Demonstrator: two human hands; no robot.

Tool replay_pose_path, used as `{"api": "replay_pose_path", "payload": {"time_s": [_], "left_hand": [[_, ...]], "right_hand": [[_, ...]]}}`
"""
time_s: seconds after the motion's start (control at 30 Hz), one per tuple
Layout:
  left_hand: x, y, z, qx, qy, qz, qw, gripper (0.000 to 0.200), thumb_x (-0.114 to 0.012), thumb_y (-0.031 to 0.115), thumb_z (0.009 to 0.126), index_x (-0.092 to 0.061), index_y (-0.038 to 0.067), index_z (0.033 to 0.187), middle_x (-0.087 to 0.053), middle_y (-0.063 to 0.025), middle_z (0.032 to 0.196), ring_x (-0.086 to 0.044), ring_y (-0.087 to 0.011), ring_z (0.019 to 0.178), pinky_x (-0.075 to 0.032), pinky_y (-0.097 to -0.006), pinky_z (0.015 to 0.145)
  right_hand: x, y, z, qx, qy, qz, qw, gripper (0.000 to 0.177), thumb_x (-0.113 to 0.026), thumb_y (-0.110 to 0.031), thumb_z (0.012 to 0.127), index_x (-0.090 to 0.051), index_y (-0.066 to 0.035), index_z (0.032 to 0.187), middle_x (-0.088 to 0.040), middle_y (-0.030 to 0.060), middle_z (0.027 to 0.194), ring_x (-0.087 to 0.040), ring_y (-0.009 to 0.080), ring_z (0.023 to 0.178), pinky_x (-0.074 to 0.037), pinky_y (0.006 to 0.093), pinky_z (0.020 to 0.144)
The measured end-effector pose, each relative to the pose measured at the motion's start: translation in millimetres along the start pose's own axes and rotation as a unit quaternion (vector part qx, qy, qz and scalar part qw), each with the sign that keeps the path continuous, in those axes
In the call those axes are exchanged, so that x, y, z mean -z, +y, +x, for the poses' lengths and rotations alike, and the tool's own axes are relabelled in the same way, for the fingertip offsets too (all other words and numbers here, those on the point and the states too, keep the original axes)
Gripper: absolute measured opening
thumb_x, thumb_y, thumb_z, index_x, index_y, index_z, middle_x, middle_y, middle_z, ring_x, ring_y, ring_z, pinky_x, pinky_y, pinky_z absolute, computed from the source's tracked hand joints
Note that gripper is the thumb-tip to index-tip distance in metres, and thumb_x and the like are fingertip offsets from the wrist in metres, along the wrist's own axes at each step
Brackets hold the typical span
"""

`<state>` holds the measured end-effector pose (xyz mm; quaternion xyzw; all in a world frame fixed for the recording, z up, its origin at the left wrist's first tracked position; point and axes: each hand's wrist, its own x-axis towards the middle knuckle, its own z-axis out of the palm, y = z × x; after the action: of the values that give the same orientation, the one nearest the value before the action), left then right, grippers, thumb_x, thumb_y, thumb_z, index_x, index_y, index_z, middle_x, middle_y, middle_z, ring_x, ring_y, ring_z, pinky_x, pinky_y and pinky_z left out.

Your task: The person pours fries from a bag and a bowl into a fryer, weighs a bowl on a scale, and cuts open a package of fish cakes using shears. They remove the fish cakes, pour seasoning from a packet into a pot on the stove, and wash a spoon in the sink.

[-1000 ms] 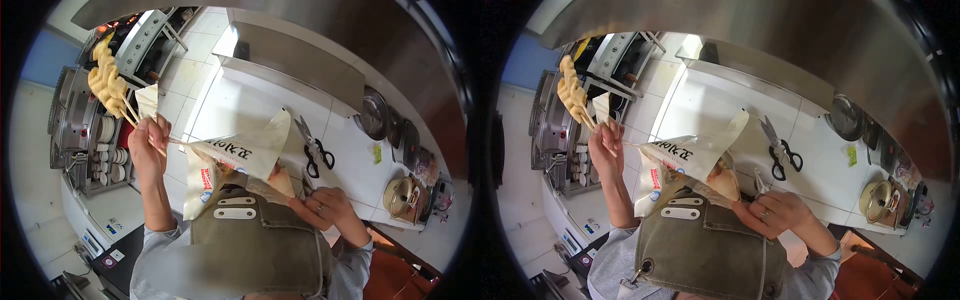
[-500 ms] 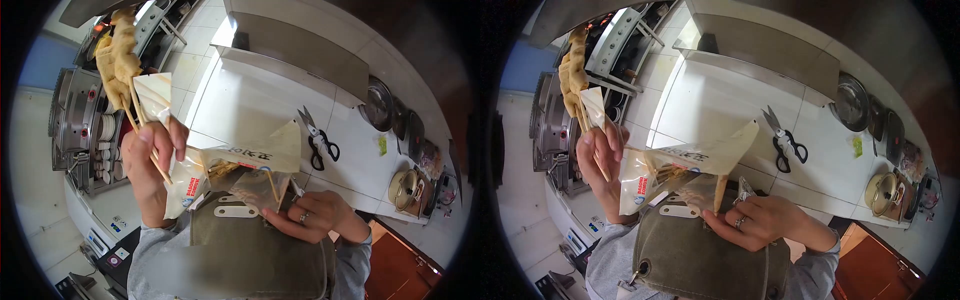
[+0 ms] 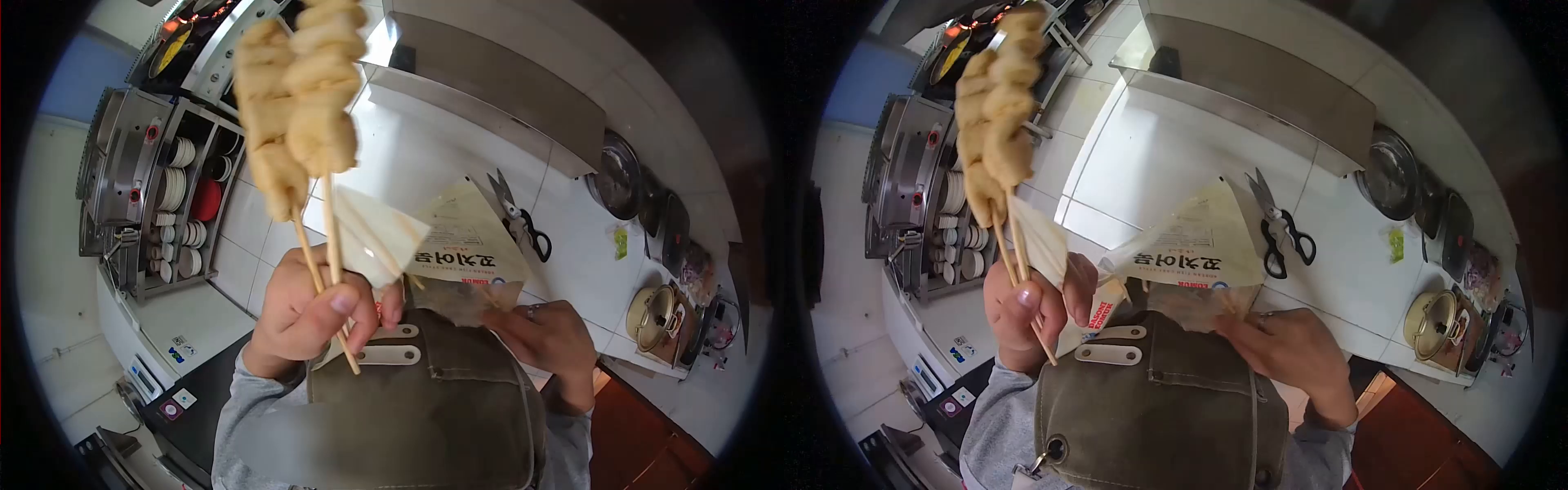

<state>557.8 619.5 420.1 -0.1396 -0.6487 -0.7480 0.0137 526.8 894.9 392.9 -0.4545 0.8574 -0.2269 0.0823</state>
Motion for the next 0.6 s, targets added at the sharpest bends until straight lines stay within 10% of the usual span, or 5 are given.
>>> {"api": "replay_pose_path", "payload": {"time_s": [0.37, 0.6], "left_hand": [[15, 18, -6, -0.026, 0.138, 0.118, 0.983, 0.049, -0.042, 0.028, 0.085, -0.038, 0.009, 0.040, -0.048, -0.0130, 0.049, -0.048, -0.0200, 0.049, -0.036, -0.0294, 0.050], [16, 18, -9, -0.010, 0.230, 0.151, 0.962, 0.046, -0.045, 0.030, 0.078, -0.033, 0.011, 0.039, -0.051, -0.0150, 0.052, -0.053, -0.0238, 0.057, -0.040, -0.0367, 0.065]], "right_hand": [[-7, -28, 19, 0.121, -0.131, 0.069, 0.982, 0.029, -0.053, -0.007, 0.072, -0.054, -0.003, 0.101, -0.049, 0.0043, 0.057, -0.056, 0.0172, 0.049, -0.046, 0.0279, 0.040], [-14, -38, 26, 0.196, -0.030, 0.015, 0.980, 0.029, -0.056, -0.009, 0.069, -0.056, 0.001, 0.097, -0.046, 0.0016, 0.055, -0.053, 0.0125, 0.046, -0.043, 0.0238, 0.039]]}}
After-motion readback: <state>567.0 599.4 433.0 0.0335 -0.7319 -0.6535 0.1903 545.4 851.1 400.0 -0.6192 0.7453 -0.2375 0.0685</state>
